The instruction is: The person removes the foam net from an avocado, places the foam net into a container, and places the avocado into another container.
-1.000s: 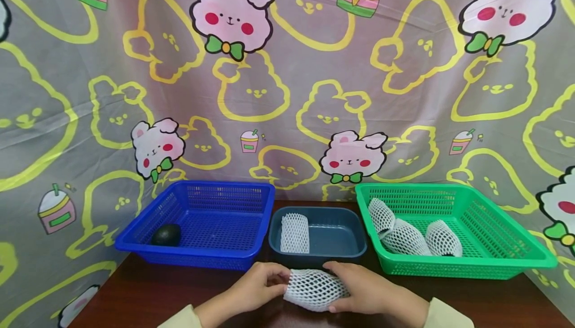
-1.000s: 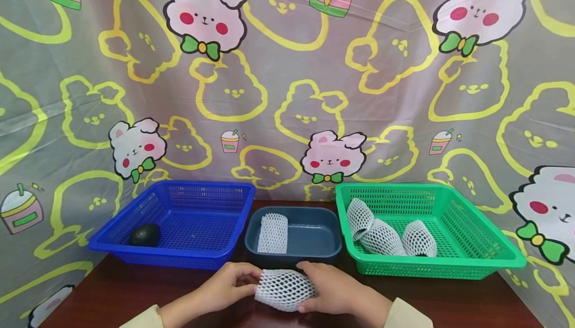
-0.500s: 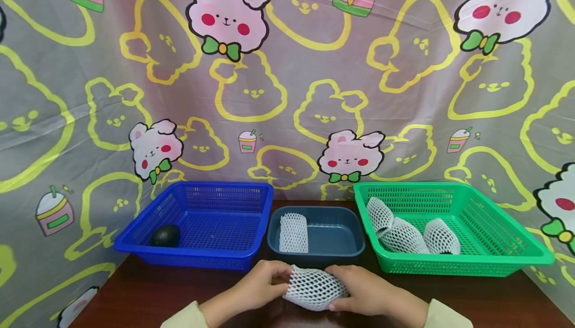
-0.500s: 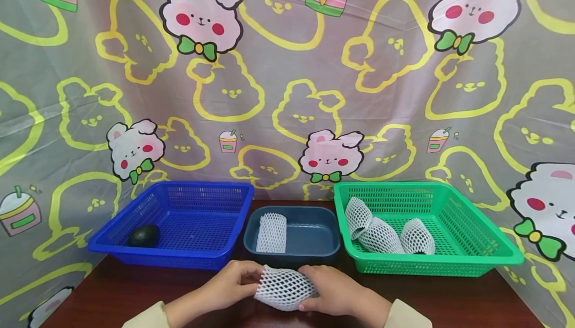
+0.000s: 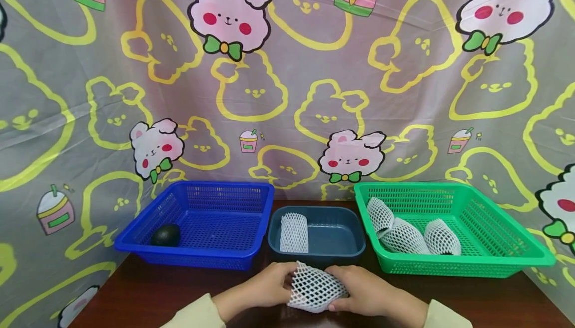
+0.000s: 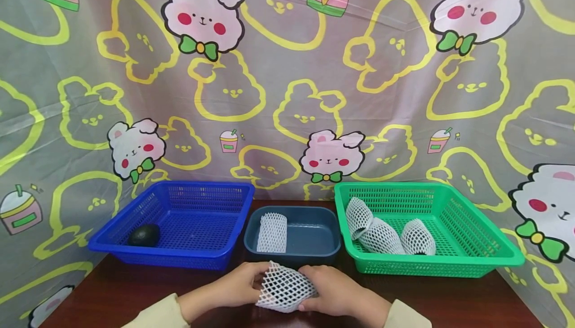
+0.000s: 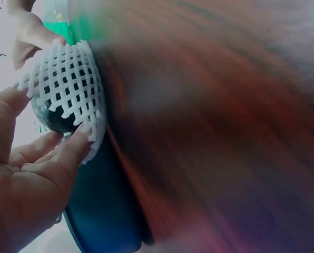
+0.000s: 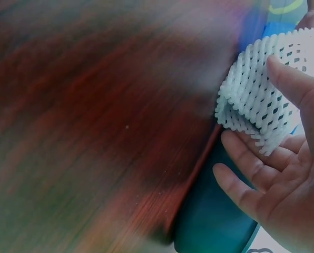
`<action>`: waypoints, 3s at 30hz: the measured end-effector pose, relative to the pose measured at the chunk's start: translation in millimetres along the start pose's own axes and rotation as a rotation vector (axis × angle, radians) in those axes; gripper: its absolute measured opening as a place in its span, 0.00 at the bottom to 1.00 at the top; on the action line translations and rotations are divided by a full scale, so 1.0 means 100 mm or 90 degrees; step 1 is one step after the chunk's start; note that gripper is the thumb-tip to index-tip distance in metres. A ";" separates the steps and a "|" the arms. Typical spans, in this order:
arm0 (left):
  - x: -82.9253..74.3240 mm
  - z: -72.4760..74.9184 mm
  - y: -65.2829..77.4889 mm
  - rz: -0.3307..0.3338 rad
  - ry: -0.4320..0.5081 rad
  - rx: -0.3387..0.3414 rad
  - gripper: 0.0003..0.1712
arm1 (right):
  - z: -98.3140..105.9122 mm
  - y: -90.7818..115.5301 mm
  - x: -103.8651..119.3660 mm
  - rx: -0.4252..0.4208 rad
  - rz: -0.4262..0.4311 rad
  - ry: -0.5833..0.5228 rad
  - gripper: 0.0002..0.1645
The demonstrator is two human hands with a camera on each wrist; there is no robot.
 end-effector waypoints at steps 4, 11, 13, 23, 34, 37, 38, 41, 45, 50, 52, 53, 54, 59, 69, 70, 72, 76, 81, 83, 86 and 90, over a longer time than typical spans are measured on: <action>-0.02 -0.01 -0.04 -0.009 -0.027 0.009 0.20 | -0.01 0.00 0.00 0.001 -0.001 -0.004 0.38; -0.07 0.00 -0.09 -0.047 -0.163 0.001 0.21 | -0.02 -0.01 0.00 -0.008 0.003 0.004 0.38; -0.07 0.00 -0.11 -0.048 -0.186 0.007 0.22 | -0.02 -0.01 0.00 -0.009 0.004 0.005 0.38; -0.04 -0.05 -0.15 -0.044 -0.221 0.012 0.24 | -0.03 -0.01 0.00 -0.017 0.007 0.018 0.38; 0.01 -0.01 -0.13 -0.018 -0.219 -0.012 0.25 | 0.01 -0.03 0.04 -0.020 0.022 0.035 0.26; 0.02 0.01 -0.11 0.004 -0.208 -0.016 0.27 | 0.02 -0.03 0.04 -0.028 0.034 0.052 0.22; 0.03 0.02 -0.10 0.011 -0.205 -0.019 0.29 | 0.02 -0.03 0.05 -0.032 0.039 0.059 0.21; 0.05 0.04 -0.07 0.023 -0.197 -0.029 0.33 | 0.02 -0.03 0.04 -0.046 0.056 0.085 0.17; 0.07 0.07 -0.04 0.028 -0.188 -0.045 0.33 | 0.04 -0.03 0.05 -0.063 0.082 0.112 0.14; 0.10 0.11 0.00 0.027 -0.171 -0.056 0.31 | 0.08 -0.03 0.05 -0.065 0.083 0.124 0.12; 0.11 0.13 0.02 0.027 -0.157 -0.058 0.32 | 0.10 -0.03 0.05 -0.069 0.079 0.126 0.11; 0.11 0.14 0.03 0.029 -0.146 -0.059 0.33 | 0.11 -0.02 0.05 -0.070 0.077 0.128 0.11; 0.11 0.15 0.03 0.031 -0.137 -0.060 0.34 | 0.12 -0.02 0.04 -0.072 0.075 0.129 0.11; 0.12 0.18 0.07 0.048 -0.093 -0.069 0.35 | 0.18 0.02 0.03 -0.075 0.063 0.110 0.12; 0.11 0.21 0.12 0.058 -0.075 -0.078 0.34 | 0.21 0.05 0.01 -0.059 0.038 0.108 0.17; 0.11 0.21 0.12 0.058 -0.073 -0.077 0.34 | 0.20 0.05 0.01 -0.057 0.033 0.107 0.19; 0.11 0.21 0.13 0.057 -0.064 -0.075 0.34 | 0.20 0.04 0.03 -0.052 0.023 0.109 0.23; 0.10 0.21 0.13 0.053 -0.053 -0.077 0.34 | 0.20 -0.01 0.08 -0.042 0.014 0.111 0.29; 0.09 0.21 0.13 0.054 -0.052 -0.075 0.34 | 0.17 -0.09 0.17 -0.045 0.038 0.117 0.31; 0.09 0.22 0.13 0.056 -0.049 -0.072 0.34 | 0.16 -0.12 0.21 -0.043 0.041 0.122 0.32; 0.09 0.22 0.14 0.057 -0.048 -0.068 0.34 | 0.14 -0.17 0.26 -0.031 0.032 0.125 0.35; 0.10 0.22 0.15 0.054 -0.057 -0.067 0.35 | 0.12 -0.21 0.32 -0.026 0.030 0.145 0.33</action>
Point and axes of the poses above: each hand's wrist, its own y-axis away from the middle knuckle, its own z-axis out of the back of the hand, x = y × z, the point moved 2 cm from there along -y, towards the middle knuckle, and after that the axes turned 8 degrees about -y, right-handed, at the moved point
